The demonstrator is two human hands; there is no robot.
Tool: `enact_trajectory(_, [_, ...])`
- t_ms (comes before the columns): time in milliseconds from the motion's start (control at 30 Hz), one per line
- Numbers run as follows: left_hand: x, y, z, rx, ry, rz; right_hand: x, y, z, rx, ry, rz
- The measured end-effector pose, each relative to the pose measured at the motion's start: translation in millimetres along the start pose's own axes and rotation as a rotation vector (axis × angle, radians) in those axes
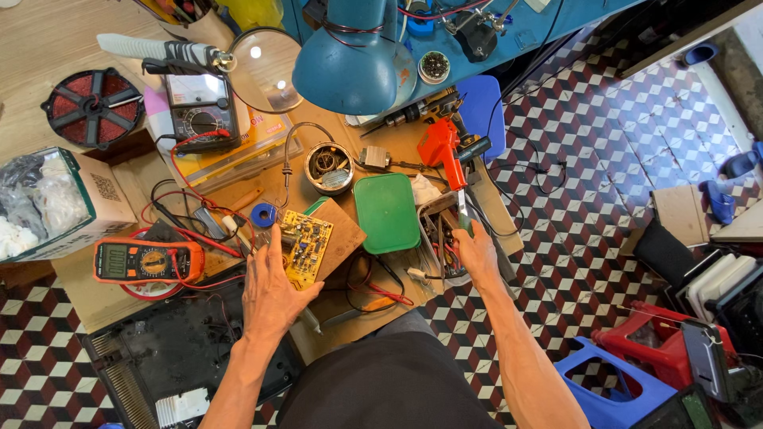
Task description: The person works at a cluttered electronics workbench, handling a green circuit board and a small component. They use a heat gun on the board, then test the component with a multimeter. The person also opens a small box of parts and moves items on the bench.
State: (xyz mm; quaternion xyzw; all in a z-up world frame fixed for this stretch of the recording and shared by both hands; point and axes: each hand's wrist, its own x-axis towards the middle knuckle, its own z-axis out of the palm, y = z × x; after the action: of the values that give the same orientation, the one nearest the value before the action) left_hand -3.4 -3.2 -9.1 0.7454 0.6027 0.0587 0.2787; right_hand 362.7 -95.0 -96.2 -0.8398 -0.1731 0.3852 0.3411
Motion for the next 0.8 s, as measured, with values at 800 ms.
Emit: enact_trajectory(800, [-1, -6, 7, 0.006, 0.018, 0.009, -45, 23, -20, -0.002, -0.312, -0.067])
